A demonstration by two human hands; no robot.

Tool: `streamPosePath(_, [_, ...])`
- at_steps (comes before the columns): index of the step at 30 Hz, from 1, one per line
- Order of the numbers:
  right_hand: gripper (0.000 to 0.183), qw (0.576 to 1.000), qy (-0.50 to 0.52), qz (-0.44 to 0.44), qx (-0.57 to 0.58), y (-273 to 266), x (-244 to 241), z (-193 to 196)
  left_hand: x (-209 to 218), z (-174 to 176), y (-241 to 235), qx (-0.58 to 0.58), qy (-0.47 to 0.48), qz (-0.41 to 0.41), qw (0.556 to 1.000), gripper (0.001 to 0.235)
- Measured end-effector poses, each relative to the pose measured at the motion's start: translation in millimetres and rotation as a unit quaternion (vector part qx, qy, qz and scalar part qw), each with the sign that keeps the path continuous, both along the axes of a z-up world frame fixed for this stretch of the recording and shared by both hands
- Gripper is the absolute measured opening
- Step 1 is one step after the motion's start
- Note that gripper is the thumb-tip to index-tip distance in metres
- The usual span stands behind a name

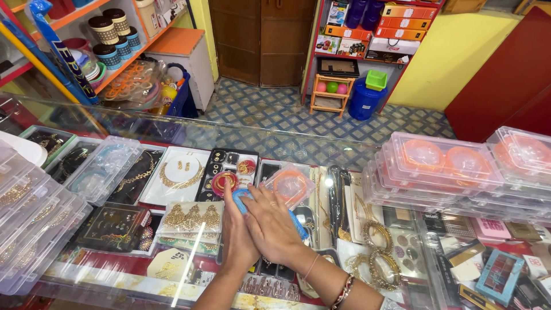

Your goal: The person wipes the exterior of multiple small transparent plastic containers holding jewelry using a blue cloth. They handle each container one at a time, wiping all sides and then placing them back on the glass display counter.

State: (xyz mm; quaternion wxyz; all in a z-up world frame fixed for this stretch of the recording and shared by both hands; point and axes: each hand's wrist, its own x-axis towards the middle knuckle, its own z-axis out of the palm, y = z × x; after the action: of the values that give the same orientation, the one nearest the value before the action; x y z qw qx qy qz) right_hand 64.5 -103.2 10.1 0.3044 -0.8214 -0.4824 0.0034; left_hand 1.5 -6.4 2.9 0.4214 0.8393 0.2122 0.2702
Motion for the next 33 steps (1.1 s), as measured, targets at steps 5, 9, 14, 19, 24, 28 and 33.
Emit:
streamPosePath(5, [0.044,0.985,-0.104,-0.105,-0.085,1,44,0,-4,14,-5,-0.043,0.045,0.01,0.998,0.147])
streamPosePath(9, [0.044,0.972,-0.09,-0.197,-0.09,0,88,7,-5,23,-5,-0.04,0.05,0.008,0.998,0.14])
streamPosePath(14, [0.053,0.972,-0.16,-0.112,-0.127,12,45,5,-1,9,-1,-0.023,0.025,0.004,0.999,0.137])
streamPosePath(19, [0.048,0.996,-0.058,-0.045,-0.047,12,9,-1,2,-3,1,0.034,-0.023,0.002,0.999,0.129])
streamPosePath(24, [0.04,0.977,-0.097,-0.162,-0.104,7,80,6,-3,17,-3,-0.038,0.035,-0.002,0.999,0.141])
streamPosePath(28, [0.038,0.966,-0.087,-0.208,-0.129,14,98,9,-3,21,-4,-0.029,0.038,0.0,0.999,0.14])
streamPosePath(33, [0.044,0.974,-0.111,-0.116,-0.158,41,48,4,-4,18,-3,-0.028,0.024,-0.015,0.999,0.143])
